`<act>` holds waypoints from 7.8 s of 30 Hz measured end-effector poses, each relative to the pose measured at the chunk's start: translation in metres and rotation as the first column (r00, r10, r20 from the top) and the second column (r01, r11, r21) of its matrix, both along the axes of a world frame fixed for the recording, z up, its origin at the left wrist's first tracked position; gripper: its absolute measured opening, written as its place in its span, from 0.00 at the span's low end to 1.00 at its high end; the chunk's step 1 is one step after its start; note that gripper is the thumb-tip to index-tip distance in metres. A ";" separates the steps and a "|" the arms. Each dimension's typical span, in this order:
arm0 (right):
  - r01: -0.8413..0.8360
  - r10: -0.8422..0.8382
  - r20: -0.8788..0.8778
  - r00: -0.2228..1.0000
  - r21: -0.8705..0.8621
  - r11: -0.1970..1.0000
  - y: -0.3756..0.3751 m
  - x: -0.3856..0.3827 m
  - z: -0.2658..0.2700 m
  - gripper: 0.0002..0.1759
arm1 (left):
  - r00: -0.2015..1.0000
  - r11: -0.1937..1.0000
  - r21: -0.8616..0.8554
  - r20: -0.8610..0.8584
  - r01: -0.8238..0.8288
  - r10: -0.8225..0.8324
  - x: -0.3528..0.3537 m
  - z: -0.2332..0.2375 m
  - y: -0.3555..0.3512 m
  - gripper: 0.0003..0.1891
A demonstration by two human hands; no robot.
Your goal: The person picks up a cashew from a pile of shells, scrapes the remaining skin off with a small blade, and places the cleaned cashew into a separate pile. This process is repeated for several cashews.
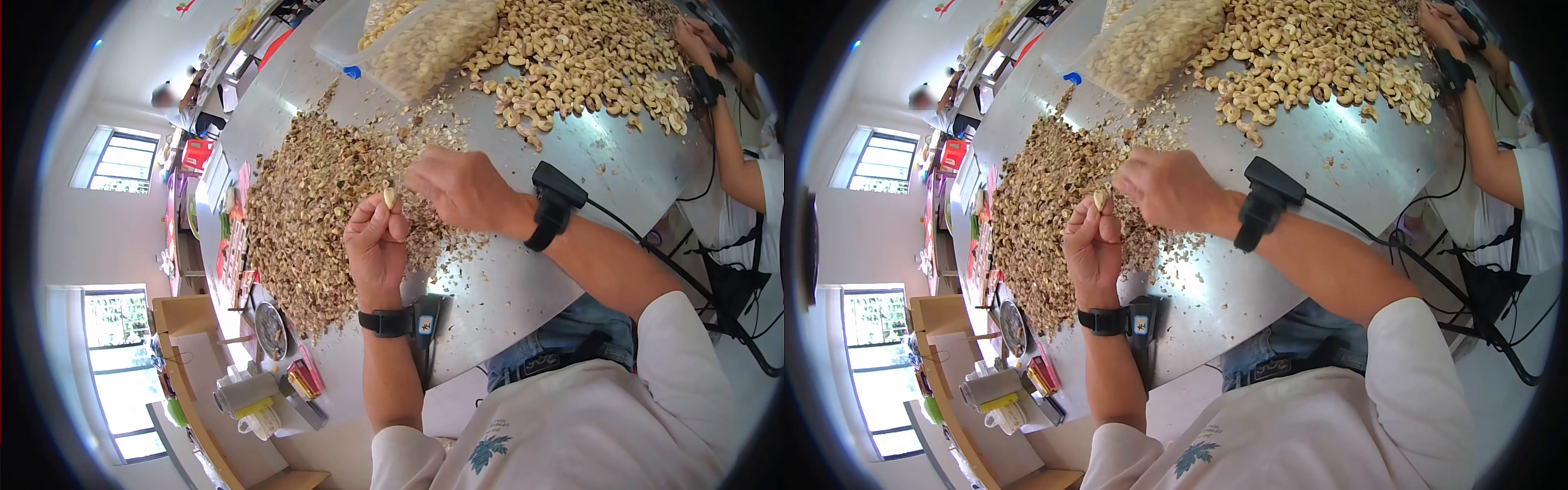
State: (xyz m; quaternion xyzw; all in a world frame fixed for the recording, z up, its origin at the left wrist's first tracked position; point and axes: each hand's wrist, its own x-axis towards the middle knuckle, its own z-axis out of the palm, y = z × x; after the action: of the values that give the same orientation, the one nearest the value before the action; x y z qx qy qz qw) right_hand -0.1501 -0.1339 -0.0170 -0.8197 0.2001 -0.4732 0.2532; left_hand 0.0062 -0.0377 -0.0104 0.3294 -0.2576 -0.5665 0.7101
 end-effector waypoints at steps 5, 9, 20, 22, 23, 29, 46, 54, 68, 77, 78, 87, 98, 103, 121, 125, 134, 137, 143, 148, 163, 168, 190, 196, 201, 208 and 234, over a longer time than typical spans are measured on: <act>-0.086 0.086 0.000 0.996 0.045 0.995 -0.015 -0.010 0.006 0.12 | 1.000 0.999 -0.043 -0.003 0.028 -0.029 -0.005 -0.001 0.001 0.11; -0.207 0.206 0.016 0.978 0.058 0.977 -0.011 -0.010 0.009 0.09 | 0.998 0.998 0.028 -0.032 -0.053 0.054 -0.010 0.004 0.000 0.07; -0.070 0.098 -0.112 0.989 0.231 0.971 -0.015 -0.006 0.002 0.14 | 0.983 0.977 -0.131 -0.053 0.168 -0.176 0.004 -0.011 0.000 0.11; -0.155 0.185 -0.057 0.981 0.339 0.928 -0.020 -0.010 0.007 0.13 | 0.993 0.989 -0.109 -0.052 0.100 -0.106 -0.003 -0.006 0.001 0.11; -0.237 0.230 0.068 0.971 0.419 0.877 -0.017 -0.008 0.007 0.12 | 0.992 0.990 -0.103 -0.070 0.095 -0.102 -0.006 -0.005 0.001 0.12; -0.471 0.363 0.308 0.880 0.669 0.575 -0.008 -0.006 0.012 0.10 | 0.998 1.000 0.024 -0.064 -0.020 0.021 -0.031 0.001 -0.002 0.12; -0.123 0.127 -0.094 0.987 0.047 0.991 0.002 -0.004 0.006 0.11 | 0.961 0.969 -0.019 0.123 -0.247 0.248 -0.021 -0.003 0.000 0.06; -0.031 0.033 -0.090 0.995 0.017 0.999 0.008 0.001 -0.001 0.05 | 0.947 0.959 -0.015 0.155 -0.283 0.282 -0.022 -0.002 -0.001 0.05; -0.160 0.142 0.089 0.986 0.246 0.956 -0.003 0.000 0.000 0.11 | 0.963 0.963 0.038 -0.017 -0.267 0.268 -0.030 0.007 -0.002 0.08; -0.193 0.188 0.048 0.981 0.173 0.966 -0.006 -0.002 0.001 0.07 | 0.990 0.995 0.052 0.117 -0.089 0.082 -0.024 0.001 -0.001 0.15; -0.179 0.177 0.028 0.984 0.160 0.971 -0.006 -0.004 0.002 0.07 | 0.988 0.996 0.056 0.138 -0.075 0.067 -0.022 0.002 0.000 0.15; -0.167 0.172 -0.064 0.983 0.078 0.983 -0.006 -0.008 0.004 0.05 | 0.985 0.996 0.046 0.157 -0.076 0.068 -0.016 0.004 -0.002 0.14; -0.193 0.207 -0.173 0.963 0.093 0.977 -0.007 -0.013 0.009 0.09 | 0.945 0.978 0.111 0.298 -0.177 0.137 -0.011 0.007 0.001 0.13; -0.188 0.203 -0.176 0.963 0.097 0.977 -0.009 -0.012 0.006 0.09 | 0.935 0.972 0.135 0.327 -0.191 0.138 -0.013 0.010 0.001 0.12; -0.132 0.137 -0.045 0.990 0.094 0.987 -0.005 -0.004 -0.001 0.09 | 0.982 0.980 0.109 0.106 -0.165 0.154 -0.014 0.007 -0.001 0.13; -0.090 0.096 -0.048 0.994 0.122 0.988 -0.004 -0.002 -0.003 0.10 | 0.994 0.991 0.075 0.013 -0.113 0.112 -0.014 0.003 -0.001 0.15; 0.228 -0.241 0.066 0.968 0.161 0.960 -0.041 -0.019 0.014 0.15 | 1.000 0.999 -0.039 -0.019 -0.010 0.009 -0.013 0.002 0.002 0.18; 0.507 -0.510 0.042 0.859 0.071 0.859 -0.071 -0.058 0.031 0.15 | 1.000 1.000 -0.023 0.025 -0.016 0.017 -0.012 -0.001 0.001 0.17; 0.721 -0.648 -0.412 0.640 0.030 0.693 -0.117 -0.137 0.023 0.14 | 0.997 0.996 0.069 0.061 -0.048 0.044 -0.018 0.005 -0.001 0.09; 0.545 -0.381 -0.577 0.723 0.136 0.828 -0.107 -0.129 0.032 0.11 | 0.994 0.984 0.152 0.057 -0.097 0.089 -0.019 0.011 0.001 0.08; 0.687 -0.431 -0.653 0.623 0.192 0.701 -0.111 -0.139 0.031 0.08 | 0.977 0.946 0.267 0.157 -0.184 0.146 -0.023 0.023 0.003 0.11; 0.687 -0.529 -0.592 0.608 0.057 0.725 -0.109 -0.140 0.031 0.08 | 0.974 0.937 0.282 0.156 -0.204 0.165 -0.024 0.024 0.002 0.11; 0.477 -0.258 -0.806 0.533 0.034 0.878 -0.092 -0.099 0.017 0.09 | 0.974 0.963 0.206 0.181 -0.176 0.139 -0.014 0.023 0.006 0.11; 0.433 -0.267 -0.773 0.575 0.010 0.902 -0.092 -0.105 0.014 0.11 | 0.974 0.968 0.183 0.183 -0.171 0.137 -0.013 0.024 0.006 0.11; 0.399 -0.175 -0.806 0.566 0.082 0.913 -0.090 -0.110 0.019 0.15 | 0.970 0.961 0.197 0.180 -0.197 0.162 -0.015 0.028 0.007 0.11; 0.388 -0.189 -0.796 0.575 0.063 0.920 -0.084 -0.112 0.018 0.12 | 0.971 0.966 0.176 0.179 -0.188 0.156 -0.013 0.026 0.007 0.10; 0.399 -0.369 -0.791 0.489 -0.173 0.900 -0.035 -0.121 0.016 0.11 | 0.961 0.961 0.269 0.244 0.062 -0.131 -0.068 0.015 0.013 0.10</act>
State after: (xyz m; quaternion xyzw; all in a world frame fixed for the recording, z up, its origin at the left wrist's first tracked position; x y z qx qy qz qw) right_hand -0.2711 -0.1686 -0.0006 -0.8731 0.4780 -0.0891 0.0362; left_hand -0.0623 -0.0249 0.0050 0.4774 -0.2879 -0.5815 0.5924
